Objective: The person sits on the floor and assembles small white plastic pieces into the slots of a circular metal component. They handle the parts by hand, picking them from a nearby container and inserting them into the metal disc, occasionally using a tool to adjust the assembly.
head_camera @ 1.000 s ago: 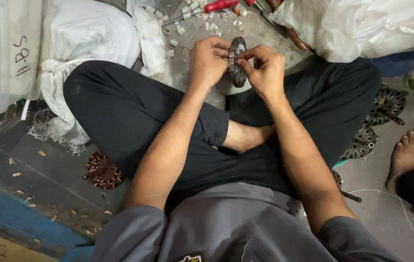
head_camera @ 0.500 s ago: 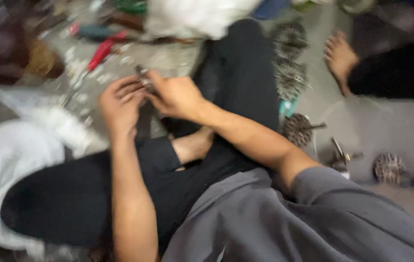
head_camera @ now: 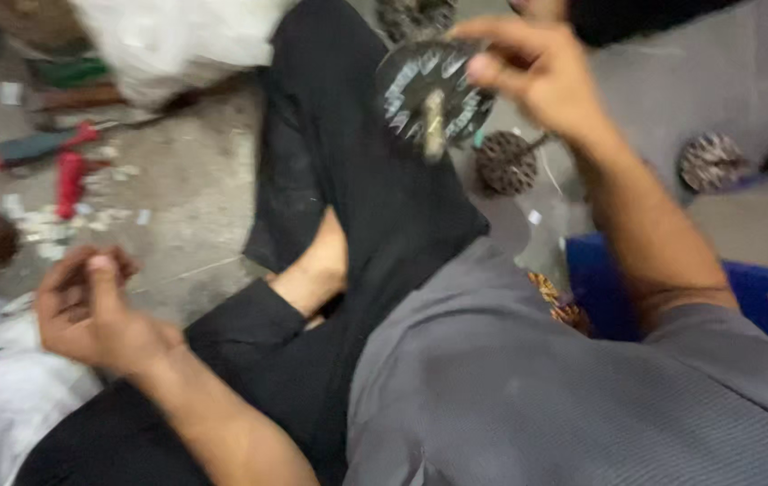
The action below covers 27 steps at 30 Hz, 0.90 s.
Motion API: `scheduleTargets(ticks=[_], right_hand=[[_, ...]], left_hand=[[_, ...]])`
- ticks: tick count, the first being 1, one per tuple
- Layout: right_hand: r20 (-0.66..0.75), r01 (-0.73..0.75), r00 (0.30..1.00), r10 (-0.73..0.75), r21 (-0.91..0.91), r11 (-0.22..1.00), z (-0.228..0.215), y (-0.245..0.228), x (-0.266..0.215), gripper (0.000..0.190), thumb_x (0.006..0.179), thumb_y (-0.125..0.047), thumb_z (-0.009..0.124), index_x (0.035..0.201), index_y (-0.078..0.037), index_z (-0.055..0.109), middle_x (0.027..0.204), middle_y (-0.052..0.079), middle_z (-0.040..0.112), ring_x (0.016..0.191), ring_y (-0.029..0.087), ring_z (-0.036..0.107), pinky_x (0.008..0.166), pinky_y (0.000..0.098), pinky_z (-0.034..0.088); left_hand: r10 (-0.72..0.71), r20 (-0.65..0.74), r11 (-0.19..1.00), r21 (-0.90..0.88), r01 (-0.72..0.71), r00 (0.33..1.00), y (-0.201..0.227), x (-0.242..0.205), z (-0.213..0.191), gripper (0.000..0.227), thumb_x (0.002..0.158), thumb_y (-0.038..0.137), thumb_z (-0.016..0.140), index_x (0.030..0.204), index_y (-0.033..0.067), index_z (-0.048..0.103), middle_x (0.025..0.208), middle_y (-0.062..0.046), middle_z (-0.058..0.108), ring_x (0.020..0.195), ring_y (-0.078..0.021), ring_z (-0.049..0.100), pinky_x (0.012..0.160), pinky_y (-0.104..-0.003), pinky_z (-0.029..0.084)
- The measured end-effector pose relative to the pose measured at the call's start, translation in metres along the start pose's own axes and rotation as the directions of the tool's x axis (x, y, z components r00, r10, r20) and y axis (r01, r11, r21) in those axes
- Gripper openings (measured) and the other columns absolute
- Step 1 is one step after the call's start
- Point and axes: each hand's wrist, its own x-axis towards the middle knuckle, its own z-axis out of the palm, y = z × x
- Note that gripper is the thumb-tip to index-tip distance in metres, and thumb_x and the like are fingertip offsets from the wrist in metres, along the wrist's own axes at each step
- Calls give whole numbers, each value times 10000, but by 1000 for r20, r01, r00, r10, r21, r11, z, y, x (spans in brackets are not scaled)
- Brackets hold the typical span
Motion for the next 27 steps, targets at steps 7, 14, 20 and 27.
scheduleTargets(ticks=[7, 14, 20, 27], right_hand=[[-436, -229, 877, 201, -11, 973, -122, 168, -44, 81, 1049, -6, 755, 1063, 7, 676, 874, -20, 639, 738, 92, 526, 655, 292, 404], [-250, -502, 610, 752, 612, 611, -107, 240, -76, 232, 970, -146, 726, 1199, -172, 707, 783, -5, 656, 469, 79, 415, 414, 257, 312], [-191, -406, 914, 358, -432, 805, -93, 224, -118, 349, 928, -120, 677, 1268, -56, 720, 879, 126, 724, 749, 164, 662, 685, 313, 527], [-194, -513, 855, 481, -171, 841, -23, 215, -134, 388, 1057, -386, 681, 1112, -3, 708, 853, 65, 704, 769, 140, 629, 693, 311, 503]], left_hand=[[69, 122, 984, 155, -88, 990, 25, -14, 16, 178, 1031, -149, 668, 1184, -83, 607, 1100, -176, 698, 901, -228, 726, 798, -330, 635], [-21, 94, 985, 172, 5, 995, 12, -13, 13, 130, 1026, -113, 672, 1147, -83, 636, 1028, -166, 704, 880, -219, 736, 808, -330, 650], [-26, 160, 985, 175, -2, 987, 1, -13, 2, 145, 1053, -121, 683, 1193, -101, 651, 1060, -190, 720, 888, -233, 749, 814, -331, 656], [-25, 295, 972, 232, -46, 955, 2, -17, 14, 146, 1059, -98, 702, 1194, -97, 645, 1097, -183, 703, 919, -225, 734, 876, -332, 652]])
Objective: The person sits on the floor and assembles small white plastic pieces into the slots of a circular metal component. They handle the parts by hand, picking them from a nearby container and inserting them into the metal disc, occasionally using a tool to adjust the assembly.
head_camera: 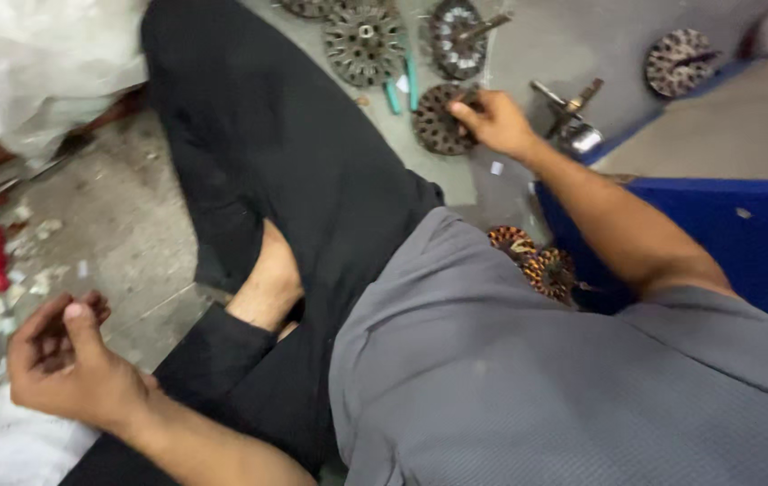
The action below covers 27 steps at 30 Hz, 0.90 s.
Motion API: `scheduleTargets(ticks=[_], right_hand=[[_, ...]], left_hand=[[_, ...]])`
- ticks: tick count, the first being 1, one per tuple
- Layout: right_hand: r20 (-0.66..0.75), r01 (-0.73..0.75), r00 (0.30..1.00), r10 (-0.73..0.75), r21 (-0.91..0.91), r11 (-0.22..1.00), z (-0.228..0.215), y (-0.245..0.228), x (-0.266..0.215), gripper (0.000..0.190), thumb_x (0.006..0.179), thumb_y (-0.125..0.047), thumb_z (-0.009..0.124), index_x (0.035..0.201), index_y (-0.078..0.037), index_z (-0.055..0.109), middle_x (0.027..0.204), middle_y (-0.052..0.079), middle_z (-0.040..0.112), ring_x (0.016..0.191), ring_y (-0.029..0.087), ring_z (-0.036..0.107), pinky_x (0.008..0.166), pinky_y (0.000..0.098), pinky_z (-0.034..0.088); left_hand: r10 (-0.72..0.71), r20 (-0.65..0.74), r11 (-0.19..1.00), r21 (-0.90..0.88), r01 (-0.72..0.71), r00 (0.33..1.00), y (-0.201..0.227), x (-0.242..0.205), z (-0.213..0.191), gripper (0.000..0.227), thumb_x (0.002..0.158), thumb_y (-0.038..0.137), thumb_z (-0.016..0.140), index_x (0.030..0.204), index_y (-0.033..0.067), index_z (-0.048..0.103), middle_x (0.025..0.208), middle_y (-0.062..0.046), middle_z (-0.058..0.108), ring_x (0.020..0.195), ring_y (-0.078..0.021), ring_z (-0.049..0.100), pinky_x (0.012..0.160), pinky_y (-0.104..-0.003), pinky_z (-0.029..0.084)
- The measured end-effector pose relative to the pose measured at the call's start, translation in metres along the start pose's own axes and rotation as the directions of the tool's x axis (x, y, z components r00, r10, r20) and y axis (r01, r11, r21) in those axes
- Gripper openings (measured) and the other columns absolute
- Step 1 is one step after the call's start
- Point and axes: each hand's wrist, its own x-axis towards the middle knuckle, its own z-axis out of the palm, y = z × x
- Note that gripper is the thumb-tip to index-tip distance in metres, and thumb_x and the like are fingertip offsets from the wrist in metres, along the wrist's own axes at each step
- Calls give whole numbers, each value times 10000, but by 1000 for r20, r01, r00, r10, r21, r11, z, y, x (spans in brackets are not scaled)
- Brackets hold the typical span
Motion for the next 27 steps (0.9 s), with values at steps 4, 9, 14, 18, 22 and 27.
scheduleTargets(ticks=[4, 9, 14, 18, 22, 27], right_hand=[[-95, 50, 994, -52, -24, 998, 4, -53, -24, 406, 1085, -383, 652, 1017, 7, 736, 815, 57, 692, 744, 129, 605, 677, 312, 506], [212, 347, 872, -442, 368, 863, -23, -179, -68, 348, 1118, -327, 556, 1107, -24, 726, 1014, 19, 713, 882, 98, 628, 780, 264, 529], [544, 51, 596, -591, 709, 703, 33, -261, -97, 373, 1150, -328, 518, 1133, -25, 736, 943, 5, 635, 832, 93, 546, 779, 265, 465], [601, -51, 685, -413, 605, 795, 58, -251, -96, 385, 1049, -399, 589, 1193, -51, 666, 848, 11, 636, 722, 110, 585, 655, 296, 517], [84, 166, 986, -145, -368, 915, -9, -148, -45, 466, 991, -510, 675, 1214, -101, 688, 860, 111, 724, 689, 259, 693, 626, 429, 542], [-322, -347, 938, 131, -852, 393, -120, 16, -23, 749, 909, -709, 730, 1028, 30, 744, 947, 247, 735, 845, 419, 715, 653, 519, 559]], left_hand=[[21, 162, 988, 145, -44, 987, 27, -9, 21, 239, 1029, -45, 697, 1258, -55, 629, 1218, -166, 699, 1066, -222, 729, 991, -312, 597], [397, 552, 771, 234, -593, 733, 73, -20, 89, 558, 807, 75, 871, 1273, -29, 583, 1167, -264, 664, 1088, -443, 653, 1002, -514, 519], [502, 480, 863, -228, -451, 719, 75, -54, 142, 381, 860, 172, 723, 1135, 33, 499, 1061, -229, 669, 951, -417, 665, 922, -508, 567], [360, 492, 926, -293, -239, 793, 52, -75, 122, 338, 1103, 198, 724, 1100, -7, 455, 1063, -188, 710, 969, -371, 742, 913, -469, 632], [489, 464, 767, 175, -617, 739, 37, -72, 101, 317, 1121, 214, 724, 989, -12, 543, 922, -143, 704, 841, -308, 747, 686, -353, 597], [507, 250, 620, 559, -551, 825, 24, -41, 71, 347, 1111, 232, 753, 958, -31, 585, 927, -149, 704, 774, -278, 662, 644, -354, 511]])
